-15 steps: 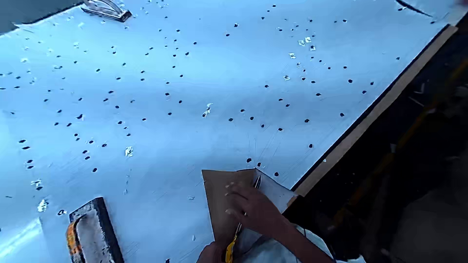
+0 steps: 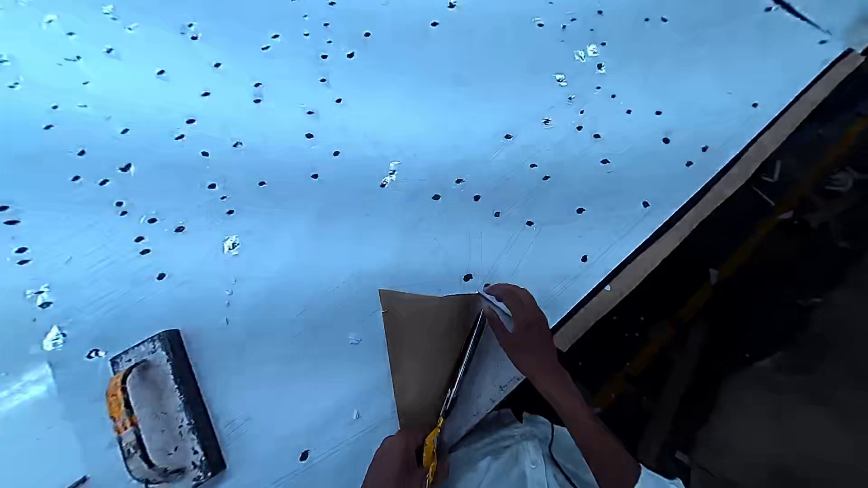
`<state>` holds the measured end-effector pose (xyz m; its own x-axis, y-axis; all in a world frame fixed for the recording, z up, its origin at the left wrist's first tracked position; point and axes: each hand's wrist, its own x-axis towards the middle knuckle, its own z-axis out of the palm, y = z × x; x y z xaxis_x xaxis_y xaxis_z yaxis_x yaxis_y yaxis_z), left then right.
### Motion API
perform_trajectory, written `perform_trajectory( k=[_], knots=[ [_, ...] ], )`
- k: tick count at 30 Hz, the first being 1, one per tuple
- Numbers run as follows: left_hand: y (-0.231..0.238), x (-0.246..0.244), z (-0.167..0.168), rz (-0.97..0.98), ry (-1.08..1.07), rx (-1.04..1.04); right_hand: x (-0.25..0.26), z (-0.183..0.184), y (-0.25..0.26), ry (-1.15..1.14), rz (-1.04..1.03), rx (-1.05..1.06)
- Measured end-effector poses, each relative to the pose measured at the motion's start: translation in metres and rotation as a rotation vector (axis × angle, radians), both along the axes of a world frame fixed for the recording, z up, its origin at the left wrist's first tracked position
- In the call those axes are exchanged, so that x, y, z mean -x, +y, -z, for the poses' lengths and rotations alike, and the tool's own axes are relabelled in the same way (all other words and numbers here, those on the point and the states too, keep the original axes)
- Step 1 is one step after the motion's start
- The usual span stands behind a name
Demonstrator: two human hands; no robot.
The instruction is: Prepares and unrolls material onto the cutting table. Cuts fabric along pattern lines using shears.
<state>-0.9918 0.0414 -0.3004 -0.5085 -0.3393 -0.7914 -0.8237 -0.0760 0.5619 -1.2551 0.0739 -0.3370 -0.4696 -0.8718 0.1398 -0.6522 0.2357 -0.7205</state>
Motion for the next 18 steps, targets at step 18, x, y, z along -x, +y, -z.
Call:
perform_trajectory(
  k=[18],
  knots=[
    [0.018, 0.028, -0.006, -0.052, -0.095, 0.073, 0.04, 0.019, 0.097, -1.262, 0.988, 0.045]
  ],
)
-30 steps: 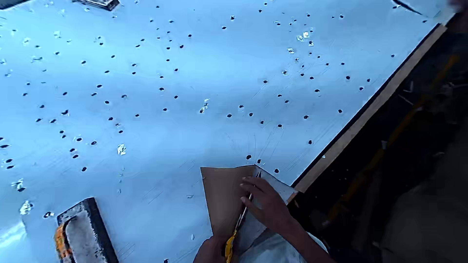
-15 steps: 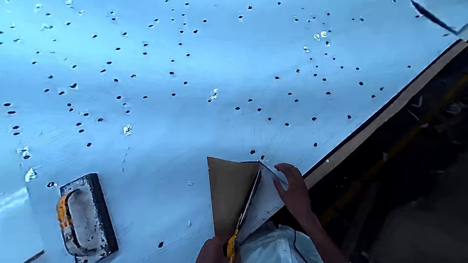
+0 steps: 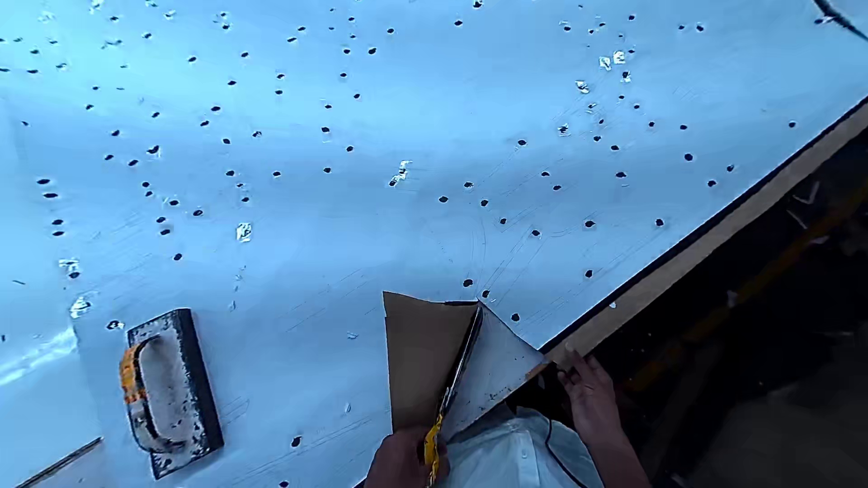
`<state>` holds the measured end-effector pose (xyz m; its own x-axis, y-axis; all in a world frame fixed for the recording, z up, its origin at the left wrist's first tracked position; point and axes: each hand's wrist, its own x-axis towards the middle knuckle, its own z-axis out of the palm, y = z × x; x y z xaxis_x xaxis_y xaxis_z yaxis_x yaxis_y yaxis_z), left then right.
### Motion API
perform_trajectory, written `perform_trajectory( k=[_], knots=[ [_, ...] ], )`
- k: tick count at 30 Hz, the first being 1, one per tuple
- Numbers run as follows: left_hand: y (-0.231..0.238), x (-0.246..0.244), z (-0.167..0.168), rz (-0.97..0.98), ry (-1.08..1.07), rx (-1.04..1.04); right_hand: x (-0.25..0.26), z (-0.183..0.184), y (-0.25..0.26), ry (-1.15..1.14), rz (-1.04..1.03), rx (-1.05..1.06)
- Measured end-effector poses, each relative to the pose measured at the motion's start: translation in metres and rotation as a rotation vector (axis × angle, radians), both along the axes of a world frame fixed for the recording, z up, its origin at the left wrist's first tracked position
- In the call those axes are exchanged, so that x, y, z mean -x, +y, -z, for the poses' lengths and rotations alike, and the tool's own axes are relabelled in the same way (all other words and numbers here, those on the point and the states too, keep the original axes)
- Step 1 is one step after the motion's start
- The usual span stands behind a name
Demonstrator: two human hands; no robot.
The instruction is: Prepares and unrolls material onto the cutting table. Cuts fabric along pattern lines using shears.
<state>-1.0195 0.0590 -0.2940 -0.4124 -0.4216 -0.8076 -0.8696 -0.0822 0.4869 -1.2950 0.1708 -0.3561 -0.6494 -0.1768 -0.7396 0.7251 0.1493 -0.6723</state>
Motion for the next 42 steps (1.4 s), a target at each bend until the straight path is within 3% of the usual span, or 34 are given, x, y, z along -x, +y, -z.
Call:
perform_trajectory(
  k=[13, 17, 21, 28, 35, 42],
  knots=[
    [0.017, 0.031, 0.005, -0.135, -0.089, 0.068, -0.014, -0.022, -0.005, 0.028, -0.013, 0.071],
    [0.021, 0.035, 0.005, -0.166, -0.093, 0.085, -0.017, -0.027, -0.012, -0.034, 0.046, 0.239],
    [0.027, 0.039, 0.005, -0.187, -0.1, 0.112, -0.024, -0.019, -0.021, -0.248, 0.129, 0.413],
    [0.026, 0.036, 0.001, -0.197, -0.099, 0.145, -0.048, 0.003, -0.063, -0.284, -0.201, 0.468],
    [0.015, 0.032, -0.008, -0.162, -0.115, 0.161, -0.06, -0.021, -0.119, -0.23, -0.102, 0.201],
    [0.011, 0.03, -0.011, -0.146, -0.098, 0.186, -0.064, -0.025, -0.136, -0.211, -0.069, 0.097]
  ],
)
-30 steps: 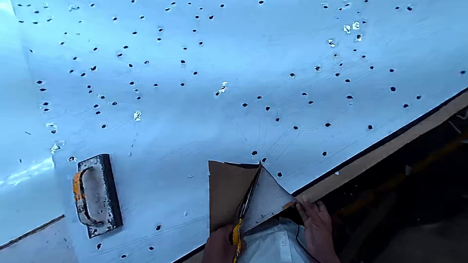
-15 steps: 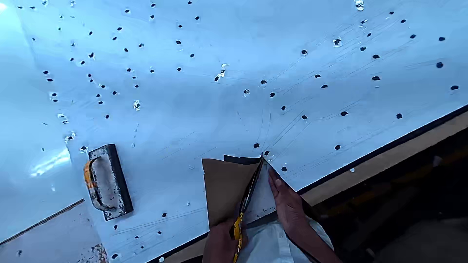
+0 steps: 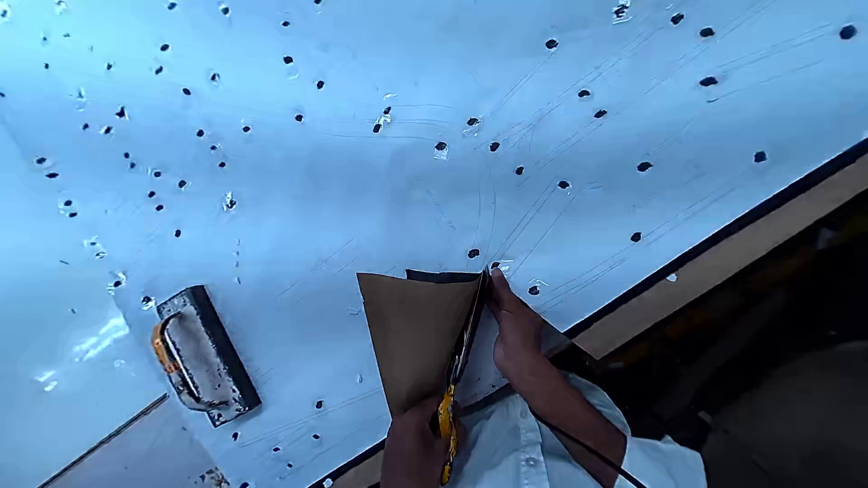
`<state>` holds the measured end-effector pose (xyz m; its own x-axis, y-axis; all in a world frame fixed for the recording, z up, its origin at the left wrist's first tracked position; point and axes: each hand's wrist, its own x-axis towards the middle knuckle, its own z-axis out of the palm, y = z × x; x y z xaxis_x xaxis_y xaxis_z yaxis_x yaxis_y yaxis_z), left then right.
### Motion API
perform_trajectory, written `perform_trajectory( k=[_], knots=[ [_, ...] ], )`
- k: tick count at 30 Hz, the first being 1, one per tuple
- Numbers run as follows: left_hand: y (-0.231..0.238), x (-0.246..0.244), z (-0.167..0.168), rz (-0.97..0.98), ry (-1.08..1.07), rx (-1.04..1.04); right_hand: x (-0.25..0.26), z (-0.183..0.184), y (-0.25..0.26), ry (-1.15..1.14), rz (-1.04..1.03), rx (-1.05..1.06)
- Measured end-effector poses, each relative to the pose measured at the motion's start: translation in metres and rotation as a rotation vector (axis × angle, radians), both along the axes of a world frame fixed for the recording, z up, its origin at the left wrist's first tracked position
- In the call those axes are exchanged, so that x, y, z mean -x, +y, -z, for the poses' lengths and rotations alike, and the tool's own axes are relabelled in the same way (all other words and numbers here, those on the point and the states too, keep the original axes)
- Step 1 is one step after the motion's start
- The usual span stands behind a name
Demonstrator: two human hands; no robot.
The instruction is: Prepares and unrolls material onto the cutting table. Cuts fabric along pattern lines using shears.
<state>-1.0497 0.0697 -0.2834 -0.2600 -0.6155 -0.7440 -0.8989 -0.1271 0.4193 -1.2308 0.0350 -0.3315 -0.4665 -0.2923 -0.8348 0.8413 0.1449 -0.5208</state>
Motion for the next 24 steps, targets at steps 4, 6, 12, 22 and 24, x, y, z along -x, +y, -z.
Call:
perform_trajectory(
  k=[4, 6, 12, 22, 24],
  knots=[
    [0.002, 0.004, -0.003, 0.032, -0.019, 0.019, -0.001, 0.005, -0.003, 0.028, -0.048, -0.05],
    [-0.002, 0.004, -0.007, 0.064, -0.023, 0.029, 0.001, 0.007, -0.01, 0.034, -0.001, -0.087],
    [-0.028, -0.005, -0.02, 0.186, -0.071, 0.012, 0.002, 0.004, -0.011, 0.05, -0.03, -0.116],
    [-0.05, -0.022, -0.014, 0.26, -0.054, 0.034, -0.003, 0.001, -0.014, 0.089, 0.094, -0.124],
    [-0.054, -0.024, -0.013, 0.279, -0.046, 0.033, -0.002, 0.006, -0.019, 0.099, 0.165, -0.12]
  ],
)
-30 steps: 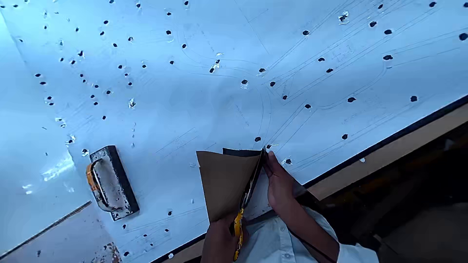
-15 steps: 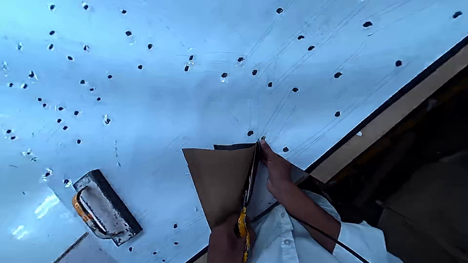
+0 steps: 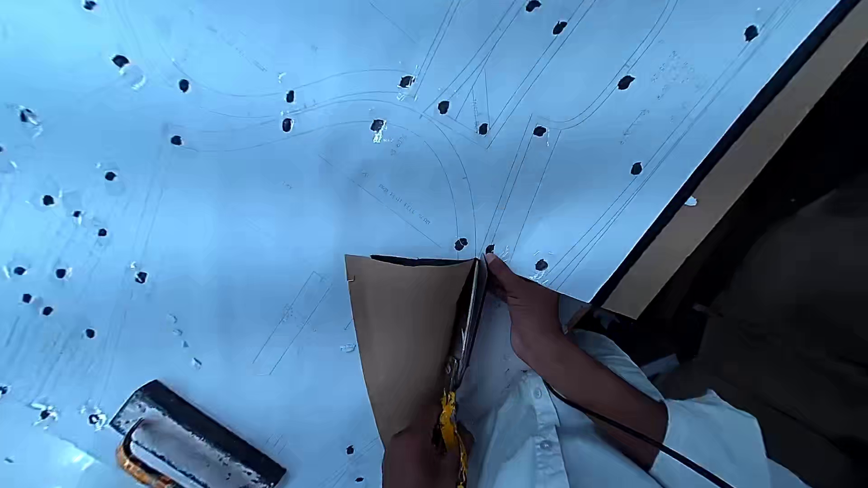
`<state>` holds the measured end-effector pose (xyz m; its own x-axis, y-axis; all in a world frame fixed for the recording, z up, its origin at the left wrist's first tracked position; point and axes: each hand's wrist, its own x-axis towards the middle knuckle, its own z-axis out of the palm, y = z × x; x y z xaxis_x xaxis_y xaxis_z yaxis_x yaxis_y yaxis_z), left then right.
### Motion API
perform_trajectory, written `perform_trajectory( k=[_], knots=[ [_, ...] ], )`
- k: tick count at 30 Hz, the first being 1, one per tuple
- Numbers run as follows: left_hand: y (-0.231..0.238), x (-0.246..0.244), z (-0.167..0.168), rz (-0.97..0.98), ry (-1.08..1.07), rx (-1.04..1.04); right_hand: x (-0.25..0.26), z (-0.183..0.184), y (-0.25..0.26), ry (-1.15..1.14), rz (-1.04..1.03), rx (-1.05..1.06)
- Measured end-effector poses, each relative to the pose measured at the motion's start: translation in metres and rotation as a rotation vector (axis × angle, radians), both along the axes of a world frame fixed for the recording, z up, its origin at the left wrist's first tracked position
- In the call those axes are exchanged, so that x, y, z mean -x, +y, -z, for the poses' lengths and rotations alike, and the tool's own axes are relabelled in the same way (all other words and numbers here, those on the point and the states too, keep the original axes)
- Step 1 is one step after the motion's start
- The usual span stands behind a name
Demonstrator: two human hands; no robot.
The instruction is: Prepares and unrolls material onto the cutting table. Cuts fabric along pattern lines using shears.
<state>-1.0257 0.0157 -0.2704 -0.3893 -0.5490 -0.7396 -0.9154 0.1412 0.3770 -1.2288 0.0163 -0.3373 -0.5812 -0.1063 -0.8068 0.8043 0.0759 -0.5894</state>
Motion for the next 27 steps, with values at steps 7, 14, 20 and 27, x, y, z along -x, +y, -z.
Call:
perform_trajectory(
  k=[7, 14, 20, 27],
  knots=[
    [-0.005, -0.003, 0.002, -0.039, 0.069, -0.112, -0.006, -0.008, 0.008, 0.046, -0.109, -0.002],
    [-0.007, -0.006, 0.002, -0.183, 0.164, -0.271, -0.008, -0.007, 0.023, 0.089, -0.237, 0.103],
    [-0.02, -0.008, -0.001, -0.122, 0.128, -0.229, -0.006, -0.013, 0.02, 0.057, -0.205, 0.066],
    [-0.024, -0.014, 0.007, -0.242, 0.19, -0.246, -0.003, -0.005, 0.0, 0.054, -0.041, -0.024]
  ],
)
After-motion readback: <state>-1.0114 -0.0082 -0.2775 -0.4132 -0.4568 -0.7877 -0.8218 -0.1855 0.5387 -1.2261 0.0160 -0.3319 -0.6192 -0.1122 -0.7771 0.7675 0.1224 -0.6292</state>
